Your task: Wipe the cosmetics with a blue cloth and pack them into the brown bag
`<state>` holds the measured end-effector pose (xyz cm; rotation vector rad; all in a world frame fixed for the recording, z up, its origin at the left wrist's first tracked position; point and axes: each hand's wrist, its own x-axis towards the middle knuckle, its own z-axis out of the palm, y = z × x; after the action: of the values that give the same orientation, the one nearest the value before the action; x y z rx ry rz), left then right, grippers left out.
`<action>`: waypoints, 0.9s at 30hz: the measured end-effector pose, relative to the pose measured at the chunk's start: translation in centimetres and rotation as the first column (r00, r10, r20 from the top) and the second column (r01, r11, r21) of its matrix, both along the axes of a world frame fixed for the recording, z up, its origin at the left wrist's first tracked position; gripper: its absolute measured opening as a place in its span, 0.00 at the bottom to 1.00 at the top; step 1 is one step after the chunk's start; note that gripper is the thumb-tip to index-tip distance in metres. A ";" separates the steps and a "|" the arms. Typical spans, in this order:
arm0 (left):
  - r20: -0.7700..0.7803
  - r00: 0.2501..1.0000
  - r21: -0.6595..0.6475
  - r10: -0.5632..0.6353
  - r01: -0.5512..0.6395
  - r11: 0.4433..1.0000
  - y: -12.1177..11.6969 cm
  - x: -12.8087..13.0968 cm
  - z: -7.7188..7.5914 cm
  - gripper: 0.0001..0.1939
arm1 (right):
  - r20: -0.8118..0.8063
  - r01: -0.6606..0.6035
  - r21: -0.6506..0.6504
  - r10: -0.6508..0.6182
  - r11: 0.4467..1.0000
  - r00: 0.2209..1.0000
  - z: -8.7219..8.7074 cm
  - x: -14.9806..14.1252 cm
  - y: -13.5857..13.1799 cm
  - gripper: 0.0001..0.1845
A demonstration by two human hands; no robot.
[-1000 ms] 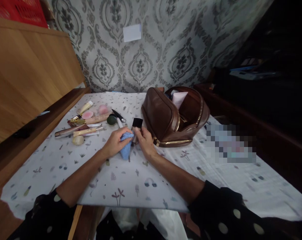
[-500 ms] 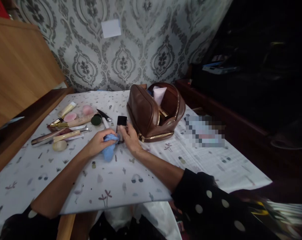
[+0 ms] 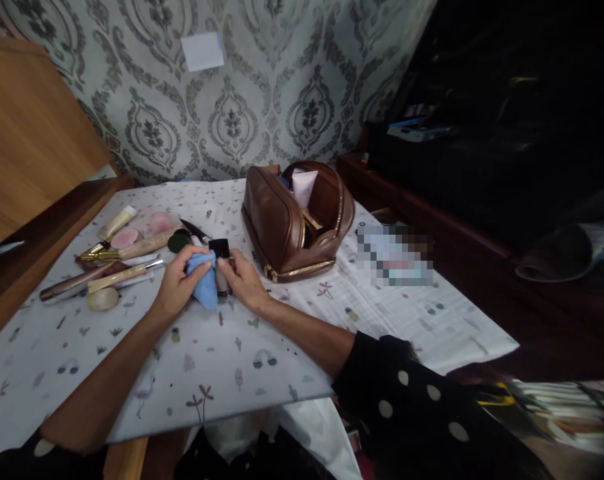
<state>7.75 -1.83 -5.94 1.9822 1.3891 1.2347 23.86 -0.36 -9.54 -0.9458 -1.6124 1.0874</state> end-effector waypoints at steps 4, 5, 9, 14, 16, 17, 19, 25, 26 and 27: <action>0.088 0.993 0.017 0.082 -0.083 0.996 0.3 -0.2 -0.3 0.13 | 0.020 -0.032 0.022 0.031 0.999 0.999 0.3 0.1 -0.2 0.15; 0.112 0.989 0.013 0.096 -0.099 0.995 0.3 -0.3 -0.4 0.14 | 0.021 -0.029 0.035 0.028 0.999 0.999 0.4 0.1 -0.1 0.15; 0.163 0.980 -0.002 0.118 -0.119 0.993 0.5 -0.3 -0.5 0.16 | -0.020 -0.012 0.084 0.014 0.996 1.000 0.3 0.1 0.2 0.15; 0.135 0.986 -0.003 0.093 -0.093 0.996 0.6 -0.1 -0.5 0.18 | -0.210 -0.054 -0.017 0.049 0.998 0.976 -0.2 -0.1 0.8 0.19; 0.116 0.990 0.019 0.084 -0.086 0.996 0.6 0.0 -0.5 0.18 | -0.303 -0.073 -0.096 0.041 0.993 0.952 -0.5 -0.2 0.9 0.24; 0.105 0.991 0.040 0.086 -0.091 0.995 0.6 0.0 -0.4 0.17 | -0.343 -0.089 -0.133 0.039 0.987 0.939 -0.5 -0.2 1.0 0.27; 0.085 0.991 0.088 0.103 -0.111 0.990 0.4 0.2 -0.3 0.16 | -0.419 -0.134 -0.189 0.044 0.973 0.907 -0.6 -0.4 0.9 0.29; 0.077 0.986 0.098 0.150 -0.157 0.983 -0.4 0.7 0.0 0.14 | -0.572 -0.266 -0.297 0.052 0.917 0.818 0.1 -0.5 0.1 0.31; 0.080 0.985 0.086 0.153 -0.159 0.983 -0.4 0.7 0.0 0.14 | -0.596 -0.291 -0.310 0.053 0.905 0.801 0.2 -0.6 0.0 0.31; 0.079 0.986 0.073 0.149 -0.155 0.985 -0.5 0.7 -0.1 0.13 | -0.620 -0.312 -0.319 0.052 0.895 0.783 0.2 -0.6 -0.1 0.30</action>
<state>8.43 -2.30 -6.04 1.8909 1.4995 1.4360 23.25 -0.43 -9.32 -0.5968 -0.9721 1.7114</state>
